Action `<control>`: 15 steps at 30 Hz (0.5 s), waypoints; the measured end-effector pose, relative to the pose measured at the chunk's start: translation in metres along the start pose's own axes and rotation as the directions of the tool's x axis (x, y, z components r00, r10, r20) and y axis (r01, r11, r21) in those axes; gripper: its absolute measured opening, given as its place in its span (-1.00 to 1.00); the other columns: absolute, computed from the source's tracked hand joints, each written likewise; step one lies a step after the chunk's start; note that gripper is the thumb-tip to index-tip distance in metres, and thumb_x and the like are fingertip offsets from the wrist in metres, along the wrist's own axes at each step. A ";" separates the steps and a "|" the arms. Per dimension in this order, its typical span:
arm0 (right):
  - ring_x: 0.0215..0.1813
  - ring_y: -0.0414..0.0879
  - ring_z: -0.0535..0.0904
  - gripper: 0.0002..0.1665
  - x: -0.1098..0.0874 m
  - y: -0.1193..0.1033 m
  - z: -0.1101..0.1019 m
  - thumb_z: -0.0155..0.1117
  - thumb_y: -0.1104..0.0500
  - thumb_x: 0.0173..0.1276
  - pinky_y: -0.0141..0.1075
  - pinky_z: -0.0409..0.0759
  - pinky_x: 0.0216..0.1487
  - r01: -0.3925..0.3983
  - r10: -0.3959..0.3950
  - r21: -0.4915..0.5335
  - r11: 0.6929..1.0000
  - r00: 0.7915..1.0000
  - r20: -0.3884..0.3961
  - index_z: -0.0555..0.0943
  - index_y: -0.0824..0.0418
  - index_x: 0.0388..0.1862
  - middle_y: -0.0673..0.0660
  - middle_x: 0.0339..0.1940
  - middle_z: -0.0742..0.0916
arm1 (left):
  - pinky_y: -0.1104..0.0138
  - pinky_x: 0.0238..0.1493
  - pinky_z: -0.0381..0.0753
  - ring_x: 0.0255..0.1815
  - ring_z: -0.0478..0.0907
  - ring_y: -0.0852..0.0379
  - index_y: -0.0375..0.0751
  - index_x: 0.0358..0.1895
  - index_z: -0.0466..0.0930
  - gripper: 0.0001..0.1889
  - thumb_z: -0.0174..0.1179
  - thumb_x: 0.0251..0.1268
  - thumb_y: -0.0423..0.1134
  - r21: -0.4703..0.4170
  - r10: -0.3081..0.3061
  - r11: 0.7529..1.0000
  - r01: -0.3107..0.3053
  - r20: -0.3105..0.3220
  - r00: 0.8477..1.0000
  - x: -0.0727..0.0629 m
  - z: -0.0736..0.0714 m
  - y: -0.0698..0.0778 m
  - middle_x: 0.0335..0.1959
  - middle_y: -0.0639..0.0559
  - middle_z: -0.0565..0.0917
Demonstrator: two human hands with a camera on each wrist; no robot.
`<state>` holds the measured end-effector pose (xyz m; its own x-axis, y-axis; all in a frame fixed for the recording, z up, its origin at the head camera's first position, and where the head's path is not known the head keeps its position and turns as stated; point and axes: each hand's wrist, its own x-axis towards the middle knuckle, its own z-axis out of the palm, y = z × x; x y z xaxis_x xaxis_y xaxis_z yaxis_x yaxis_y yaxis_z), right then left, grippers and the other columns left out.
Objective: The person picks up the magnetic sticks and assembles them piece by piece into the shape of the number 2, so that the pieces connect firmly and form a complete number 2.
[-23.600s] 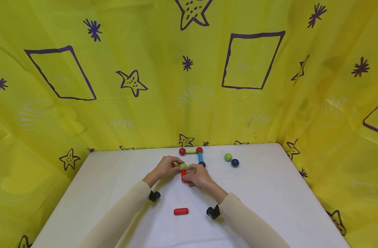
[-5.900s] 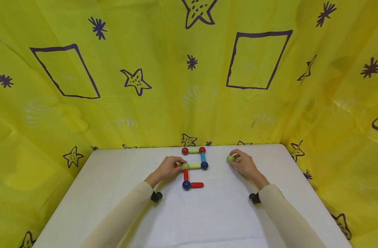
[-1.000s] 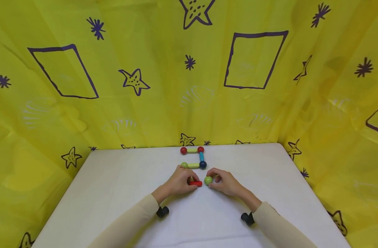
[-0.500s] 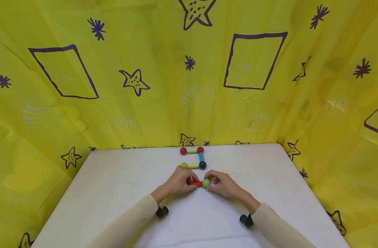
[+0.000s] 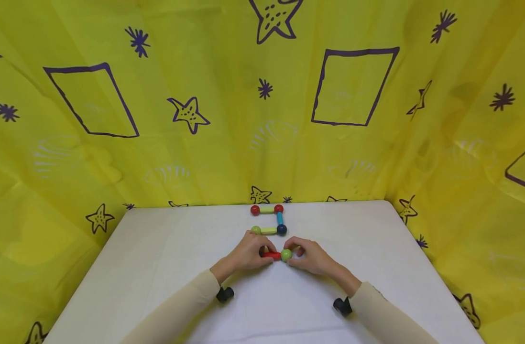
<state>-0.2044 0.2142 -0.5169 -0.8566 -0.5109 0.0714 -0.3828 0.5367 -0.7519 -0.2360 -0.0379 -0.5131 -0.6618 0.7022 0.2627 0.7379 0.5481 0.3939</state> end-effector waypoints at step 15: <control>-0.18 -0.09 0.65 -0.26 -0.001 0.003 -0.012 0.49 0.01 0.35 -0.28 0.62 -0.13 -0.067 0.071 0.067 0.995 0.996 -0.058 0.40 0.14 0.40 0.17 0.07 0.73 | 0.17 -0.05 0.36 -0.19 0.62 0.10 -0.07 0.26 0.64 -0.42 0.51 0.18 0.02 -0.068 -0.103 0.993 0.094 -0.138 0.985 -0.022 -0.025 -0.012 -0.13 0.08 0.78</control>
<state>-0.2090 0.2240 -0.5113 -0.9003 -0.4316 0.0558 -0.3004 0.5234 -0.7974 -0.2336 -0.0720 -0.5014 -0.7462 0.5727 0.3394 0.6613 0.5795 0.4763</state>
